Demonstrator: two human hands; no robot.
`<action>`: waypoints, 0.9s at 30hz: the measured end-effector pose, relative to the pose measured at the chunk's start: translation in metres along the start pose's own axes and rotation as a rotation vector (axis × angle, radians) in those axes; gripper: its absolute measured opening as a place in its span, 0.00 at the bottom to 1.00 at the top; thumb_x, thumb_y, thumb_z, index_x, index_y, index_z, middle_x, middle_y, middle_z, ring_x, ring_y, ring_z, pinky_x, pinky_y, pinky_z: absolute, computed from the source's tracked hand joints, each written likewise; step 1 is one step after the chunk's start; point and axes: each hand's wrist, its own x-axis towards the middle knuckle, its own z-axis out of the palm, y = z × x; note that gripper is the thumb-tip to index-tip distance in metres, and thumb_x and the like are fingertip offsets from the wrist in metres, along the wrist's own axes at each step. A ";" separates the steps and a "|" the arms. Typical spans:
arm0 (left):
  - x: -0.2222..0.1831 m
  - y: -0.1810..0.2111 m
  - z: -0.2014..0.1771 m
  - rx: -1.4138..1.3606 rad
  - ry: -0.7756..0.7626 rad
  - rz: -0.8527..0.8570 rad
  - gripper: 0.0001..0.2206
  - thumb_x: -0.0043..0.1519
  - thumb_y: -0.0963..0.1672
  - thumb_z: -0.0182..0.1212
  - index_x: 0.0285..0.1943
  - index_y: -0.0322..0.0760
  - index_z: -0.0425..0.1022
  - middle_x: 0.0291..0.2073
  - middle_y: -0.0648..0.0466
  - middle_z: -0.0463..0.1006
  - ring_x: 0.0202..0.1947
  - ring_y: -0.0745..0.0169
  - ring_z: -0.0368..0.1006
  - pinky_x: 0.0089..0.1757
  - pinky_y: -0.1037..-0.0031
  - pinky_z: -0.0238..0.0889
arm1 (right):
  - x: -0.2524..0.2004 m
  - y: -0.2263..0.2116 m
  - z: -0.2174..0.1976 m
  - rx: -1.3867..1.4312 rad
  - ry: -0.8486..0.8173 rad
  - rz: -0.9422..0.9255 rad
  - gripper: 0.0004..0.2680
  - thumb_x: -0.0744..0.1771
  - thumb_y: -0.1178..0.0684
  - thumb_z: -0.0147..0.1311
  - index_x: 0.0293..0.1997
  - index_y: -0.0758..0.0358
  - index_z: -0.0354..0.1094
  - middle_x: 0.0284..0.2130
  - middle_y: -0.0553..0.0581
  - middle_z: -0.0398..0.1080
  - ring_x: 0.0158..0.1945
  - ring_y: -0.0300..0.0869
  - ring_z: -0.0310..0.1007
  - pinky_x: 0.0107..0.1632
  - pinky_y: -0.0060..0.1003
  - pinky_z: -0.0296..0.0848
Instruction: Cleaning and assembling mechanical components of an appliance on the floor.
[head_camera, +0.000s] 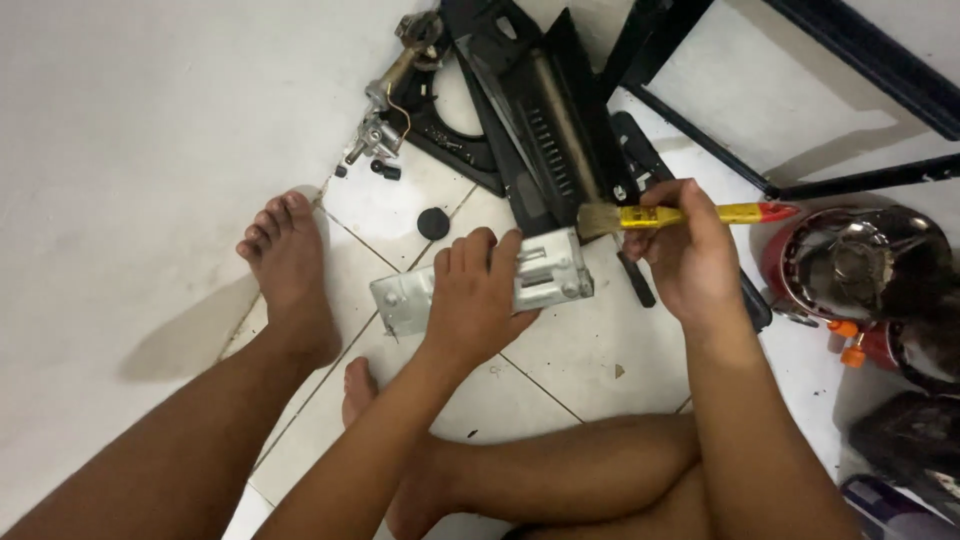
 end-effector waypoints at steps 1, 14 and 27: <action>-0.001 0.000 -0.001 -0.005 0.001 0.005 0.70 0.23 0.32 0.84 0.77 0.21 0.35 0.74 0.30 0.49 0.74 0.30 0.43 0.67 0.46 0.35 | -0.003 0.001 0.001 -0.024 -0.009 -0.038 0.15 0.71 0.38 0.44 0.44 0.61 0.68 0.33 0.58 0.67 0.31 0.45 0.73 0.33 0.34 0.74; -0.003 0.004 -0.001 -0.056 -0.034 0.000 0.70 0.22 0.31 0.82 0.76 0.21 0.33 0.74 0.31 0.47 0.74 0.31 0.41 0.68 0.48 0.31 | -0.016 0.000 0.014 -0.958 -0.123 -0.153 0.06 0.70 0.47 0.56 0.41 0.53 0.76 0.26 0.59 0.73 0.31 0.48 0.76 0.34 0.38 0.72; -0.010 0.011 -0.006 -0.087 -0.050 0.004 0.70 0.22 0.30 0.80 0.75 0.22 0.31 0.75 0.32 0.45 0.75 0.32 0.40 0.68 0.50 0.28 | -0.020 0.000 0.002 -0.751 0.056 -0.296 0.08 0.73 0.50 0.52 0.46 0.63 0.74 0.31 0.62 0.71 0.35 0.45 0.73 0.40 0.36 0.78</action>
